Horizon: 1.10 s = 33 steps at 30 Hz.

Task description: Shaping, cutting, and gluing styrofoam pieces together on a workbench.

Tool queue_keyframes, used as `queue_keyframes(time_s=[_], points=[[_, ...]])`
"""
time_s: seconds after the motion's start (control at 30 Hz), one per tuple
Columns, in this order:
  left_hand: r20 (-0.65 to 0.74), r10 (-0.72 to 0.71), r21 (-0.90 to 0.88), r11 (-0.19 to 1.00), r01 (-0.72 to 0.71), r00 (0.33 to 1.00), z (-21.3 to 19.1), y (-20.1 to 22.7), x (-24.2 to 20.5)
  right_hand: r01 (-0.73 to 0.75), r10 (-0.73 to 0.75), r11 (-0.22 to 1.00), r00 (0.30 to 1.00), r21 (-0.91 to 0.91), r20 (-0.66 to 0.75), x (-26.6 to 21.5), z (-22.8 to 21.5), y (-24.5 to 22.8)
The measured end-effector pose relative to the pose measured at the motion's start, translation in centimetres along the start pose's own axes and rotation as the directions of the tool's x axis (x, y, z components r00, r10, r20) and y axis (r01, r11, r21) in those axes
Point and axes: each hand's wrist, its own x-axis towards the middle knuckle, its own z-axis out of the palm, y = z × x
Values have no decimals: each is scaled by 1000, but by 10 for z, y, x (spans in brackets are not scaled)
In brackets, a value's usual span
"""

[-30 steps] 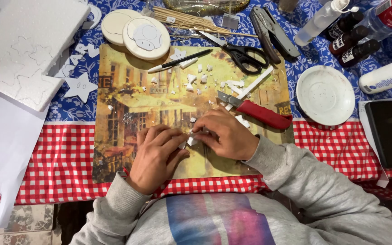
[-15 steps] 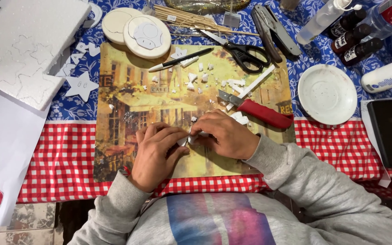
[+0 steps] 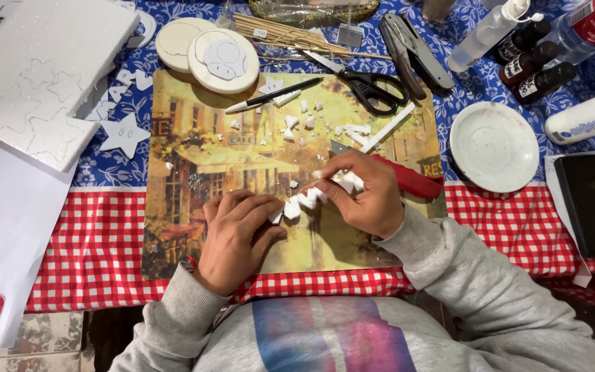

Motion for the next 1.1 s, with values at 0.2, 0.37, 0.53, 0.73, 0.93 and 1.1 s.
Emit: queue_keyframes(time_s=[0.2,0.37,0.53,0.73,0.93,1.1], points=[[-23,-20,-13,1000,20,1000,0,0,-1,-19,61,977,979,214,-192,-19,-13,27],[-49,-35,-23,999,34,998,-1,0,-1,-259,341,882,927,393,-154,-3,-48,-1],[-35,-51,-45,998,49,998,-5,4,0,-454,479,869,872,197,-101,0,-77,-10],[-104,-38,-83,996,29,994,-8,-4,-5,-550,567,822,814,148,-125,-17,-96,-17],[-149,72,109,993,-56,986,-14,-22,-16,-494,510,854,857,163,-75,-35,-93,-30],[-21,109,172,980,-104,994,-11,4,-13,-539,542,840,835,57,-96,-71,-75,-18]])
